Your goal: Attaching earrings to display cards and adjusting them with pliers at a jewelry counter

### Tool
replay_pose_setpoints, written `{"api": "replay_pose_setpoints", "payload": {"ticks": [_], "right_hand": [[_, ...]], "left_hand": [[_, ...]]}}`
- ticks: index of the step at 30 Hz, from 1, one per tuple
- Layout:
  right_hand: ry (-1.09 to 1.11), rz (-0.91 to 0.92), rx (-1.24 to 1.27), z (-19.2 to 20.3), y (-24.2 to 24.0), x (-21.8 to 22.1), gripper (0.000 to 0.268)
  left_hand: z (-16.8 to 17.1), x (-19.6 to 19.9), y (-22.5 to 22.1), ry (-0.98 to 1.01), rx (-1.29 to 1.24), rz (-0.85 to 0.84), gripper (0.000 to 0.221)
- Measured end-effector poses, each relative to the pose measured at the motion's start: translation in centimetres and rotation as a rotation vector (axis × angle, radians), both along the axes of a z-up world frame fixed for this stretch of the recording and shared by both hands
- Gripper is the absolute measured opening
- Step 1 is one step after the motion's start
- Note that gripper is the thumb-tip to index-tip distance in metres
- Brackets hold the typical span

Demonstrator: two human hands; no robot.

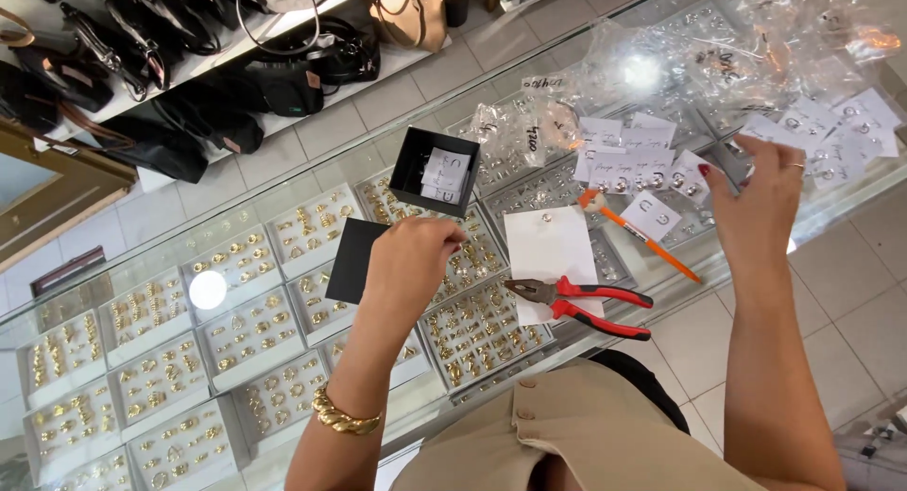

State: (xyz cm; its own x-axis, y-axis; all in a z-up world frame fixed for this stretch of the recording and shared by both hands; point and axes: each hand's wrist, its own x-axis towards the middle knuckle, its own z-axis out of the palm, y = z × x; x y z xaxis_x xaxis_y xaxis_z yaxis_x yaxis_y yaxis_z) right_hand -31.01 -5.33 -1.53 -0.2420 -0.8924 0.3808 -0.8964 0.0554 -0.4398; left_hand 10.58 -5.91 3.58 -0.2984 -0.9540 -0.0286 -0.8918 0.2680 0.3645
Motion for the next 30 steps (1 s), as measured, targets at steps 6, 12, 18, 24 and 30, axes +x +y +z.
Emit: {"api": "replay_pose_setpoints", "payload": {"ticks": [6, 12, 18, 24, 30], "right_hand": [[-0.126, 0.325, -0.087, 2.0, -0.2, 7.3, 0.023], [-0.036, 0.728, 0.054, -1.9, -1.6, 11.5, 0.027], [0.039, 0.636, 0.08, -4.2, -2.5, 12.4, 0.014], [-0.232, 0.525, 0.18, -0.3, -0.8, 12.9, 0.013], [-0.991, 0.5, 0.285, 2.7, 0.9, 13.0, 0.022]], "left_hand": [[0.3, 0.2, -1.2, 0.144, -0.448, 0.011, 0.007], [-1.3, 0.6, -5.4, 0.124, -0.486, 0.103, 0.009], [-3.8, -1.8, -10.6, -0.345, -0.114, 0.166, 0.035], [-2.5, -2.6, -10.4, -0.33, -0.088, 0.235, 0.028], [-1.9, -0.9, -11.1, 0.127, 0.035, 0.27, 0.017]]}}
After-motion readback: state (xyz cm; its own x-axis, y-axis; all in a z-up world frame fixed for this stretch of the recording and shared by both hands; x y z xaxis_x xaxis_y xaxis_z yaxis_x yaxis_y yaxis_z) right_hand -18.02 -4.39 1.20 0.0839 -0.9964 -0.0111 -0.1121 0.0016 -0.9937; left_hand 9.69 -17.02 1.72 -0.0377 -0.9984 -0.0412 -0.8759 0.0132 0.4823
